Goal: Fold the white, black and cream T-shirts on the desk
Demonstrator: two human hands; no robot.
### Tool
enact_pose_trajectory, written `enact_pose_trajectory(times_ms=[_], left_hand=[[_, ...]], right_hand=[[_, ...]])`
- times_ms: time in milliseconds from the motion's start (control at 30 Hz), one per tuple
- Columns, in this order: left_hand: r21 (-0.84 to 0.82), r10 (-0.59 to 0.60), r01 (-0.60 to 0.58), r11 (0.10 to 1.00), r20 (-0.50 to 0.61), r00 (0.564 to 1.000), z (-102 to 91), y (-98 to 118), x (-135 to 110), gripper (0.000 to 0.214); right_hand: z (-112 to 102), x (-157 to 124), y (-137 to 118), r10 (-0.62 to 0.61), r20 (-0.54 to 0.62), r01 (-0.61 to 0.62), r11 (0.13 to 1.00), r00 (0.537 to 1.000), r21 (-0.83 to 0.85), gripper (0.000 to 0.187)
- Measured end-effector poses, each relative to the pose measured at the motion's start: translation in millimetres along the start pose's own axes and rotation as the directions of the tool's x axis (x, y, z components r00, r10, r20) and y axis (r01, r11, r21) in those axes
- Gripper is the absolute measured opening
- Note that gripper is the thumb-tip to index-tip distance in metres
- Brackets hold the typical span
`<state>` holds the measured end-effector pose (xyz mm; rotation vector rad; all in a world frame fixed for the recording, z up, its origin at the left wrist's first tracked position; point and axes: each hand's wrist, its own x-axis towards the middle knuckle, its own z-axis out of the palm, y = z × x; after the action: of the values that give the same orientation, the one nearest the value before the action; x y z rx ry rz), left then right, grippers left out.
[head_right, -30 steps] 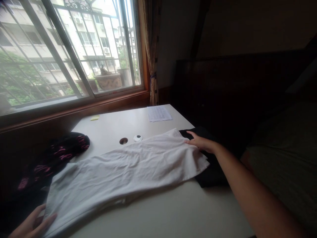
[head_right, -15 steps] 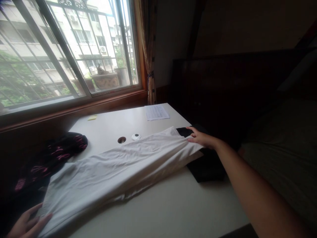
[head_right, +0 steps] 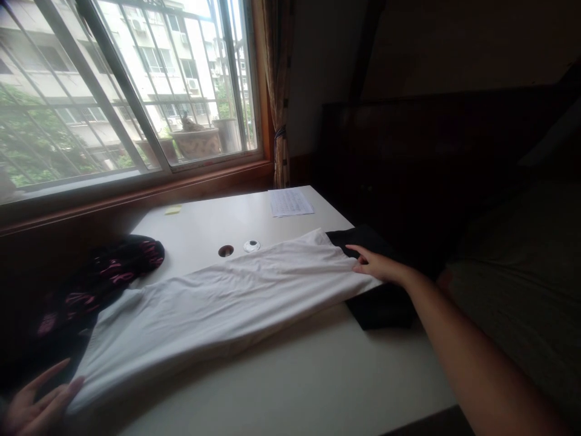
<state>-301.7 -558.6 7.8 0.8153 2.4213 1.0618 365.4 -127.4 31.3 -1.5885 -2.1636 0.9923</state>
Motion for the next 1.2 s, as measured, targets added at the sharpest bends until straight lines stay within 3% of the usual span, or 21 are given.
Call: enact_pose_trajectory(times_ms=[167,300,367,433,467,533,633,767,833,900,1067,1200], left_hand=[[0.068,0.080,-0.084,0.994,0.050,0.996,0.4,1.0,-7.2,0.081],[0.186,0.195,-0.186,0.965,-0.029,0.980,-14.2,-0.8,-14.2,0.077],[0.230,0.317,-0.307,0.923,-0.007,0.948,-19.1,3.7,-20.0,0.066],[0.254,0.455,-0.462,0.850,0.090,0.886,-18.9,12.8,-25.6,0.054],[0.259,0.513,-0.534,0.805,0.149,0.845,-16.9,18.4,-27.6,0.049],[0.266,0.594,-0.645,0.716,0.254,0.763,-10.1,29.7,-30.0,0.040],[0.287,0.643,-0.731,0.620,0.349,0.682,1.3,42.4,-32.1,0.030],[0.338,0.641,-0.762,0.552,0.413,0.647,6.9,48.6,-38.9,0.026],[0.355,0.638,-0.765,0.537,0.423,0.644,4.9,47.4,-42.5,0.026],[0.356,0.649,-0.770,0.530,0.415,0.638,1.8,43.7,-44.1,0.025],[0.353,0.723,-0.810,0.468,0.374,0.581,-1.7,32.5,-36.9,0.029],[0.359,0.747,-0.832,0.423,0.382,0.544,-1.3,32.7,-26.9,0.023]], right_hand=[[5.3,0.2,-0.3,-0.019,-0.094,0.004,0.988,0.995,-0.151,0.075],[6.8,-5.7,-13.4,-0.084,-0.193,0.010,0.935,0.978,-0.354,0.060],[12.2,-11.5,-32.1,-0.149,-0.302,-0.022,0.867,0.942,-0.497,0.046],[27.7,-19.4,-62.3,-0.276,-0.359,0.015,0.810,0.892,-0.586,0.033],[40.5,-24.6,-81.2,-0.350,-0.345,0.095,0.809,0.871,-0.580,0.028],[76.1,-38.2,-123.0,-0.514,-0.211,0.358,0.785,0.831,-0.505,0.020],[143.7,-64.7,-182.6,-0.704,0.017,0.654,0.650,0.710,-0.386,0.017],[214.5,-90.5,-230.7,-0.815,0.243,0.839,0.449,0.526,-0.309,0.028],[229.2,-91.2,-239.4,-0.825,0.284,0.861,0.402,0.488,-0.312,0.023],[231.5,-84.2,-241.7,-0.814,0.301,0.860,0.416,0.497,-0.294,0.015],[219.0,-57.4,-244.3,-0.736,0.285,0.786,0.604,0.614,-0.132,0.011],[218.4,-46.8,-252.7,-0.700,0.257,0.742,0.659,0.666,-0.127,0.010]])
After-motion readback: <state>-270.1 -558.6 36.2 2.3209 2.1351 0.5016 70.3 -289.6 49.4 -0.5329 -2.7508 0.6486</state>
